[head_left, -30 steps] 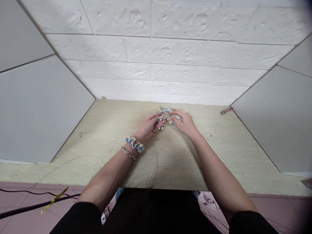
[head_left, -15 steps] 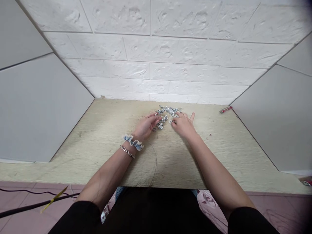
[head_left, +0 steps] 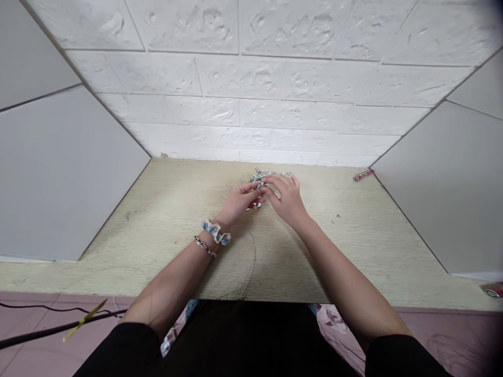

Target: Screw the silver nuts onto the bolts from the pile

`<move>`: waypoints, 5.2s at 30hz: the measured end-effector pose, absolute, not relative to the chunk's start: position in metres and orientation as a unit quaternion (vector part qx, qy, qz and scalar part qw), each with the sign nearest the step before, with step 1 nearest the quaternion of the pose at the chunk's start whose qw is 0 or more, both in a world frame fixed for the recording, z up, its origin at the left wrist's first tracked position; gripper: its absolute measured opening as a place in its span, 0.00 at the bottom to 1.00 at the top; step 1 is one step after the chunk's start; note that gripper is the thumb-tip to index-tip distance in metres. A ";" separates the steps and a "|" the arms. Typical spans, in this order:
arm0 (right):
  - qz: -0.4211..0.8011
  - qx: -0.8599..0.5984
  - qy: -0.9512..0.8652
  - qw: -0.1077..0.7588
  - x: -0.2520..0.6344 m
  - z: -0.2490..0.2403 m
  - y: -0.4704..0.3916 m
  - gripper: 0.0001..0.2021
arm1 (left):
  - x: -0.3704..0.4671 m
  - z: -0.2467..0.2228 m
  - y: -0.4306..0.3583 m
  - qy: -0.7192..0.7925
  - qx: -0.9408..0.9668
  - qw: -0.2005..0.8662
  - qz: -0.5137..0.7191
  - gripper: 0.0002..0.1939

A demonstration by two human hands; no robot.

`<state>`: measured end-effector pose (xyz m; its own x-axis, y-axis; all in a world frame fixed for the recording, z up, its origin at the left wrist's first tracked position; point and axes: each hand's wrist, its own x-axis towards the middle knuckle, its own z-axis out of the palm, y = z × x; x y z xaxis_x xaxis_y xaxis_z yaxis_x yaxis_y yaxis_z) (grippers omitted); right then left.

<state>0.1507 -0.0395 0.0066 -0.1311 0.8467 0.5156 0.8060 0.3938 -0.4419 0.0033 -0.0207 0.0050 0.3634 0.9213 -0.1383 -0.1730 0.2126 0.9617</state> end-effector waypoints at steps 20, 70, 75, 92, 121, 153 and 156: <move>0.050 -0.539 -0.755 0.371 0.151 0.002 -0.035 0.13 | 0.003 0.004 -0.020 0.428 0.544 0.602 0.397 0.18; 0.045 -0.606 -0.722 0.331 0.151 0.010 -0.041 0.21 | 0.004 0.002 -0.031 0.414 0.800 0.247 0.357 0.11; 0.019 -0.584 -0.704 0.404 0.149 0.003 -0.041 0.21 | 0.005 0.005 -0.035 0.404 0.804 0.264 0.347 0.12; 0.014 -0.451 -0.792 0.411 0.147 0.000 -0.039 0.15 | -0.004 0.006 -0.021 0.457 0.769 0.232 0.382 0.14; 0.004 -0.499 -0.795 0.346 0.148 0.007 -0.041 0.12 | -0.009 0.000 -0.015 0.443 0.794 0.197 0.368 0.15; -0.004 -0.470 -0.805 0.362 0.149 0.004 -0.040 0.12 | -0.008 0.004 -0.018 0.455 0.789 0.194 0.365 0.15; -0.006 -0.483 -0.799 0.358 0.149 0.004 -0.040 0.11 | -0.008 0.004 -0.018 0.450 0.796 0.186 0.360 0.15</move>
<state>0.1492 -0.0399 0.0039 -0.2767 0.7682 0.5774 0.7769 0.5325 -0.3360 -0.0075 -0.0180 0.0044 0.3361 0.8497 0.4063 0.5815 -0.5265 0.6201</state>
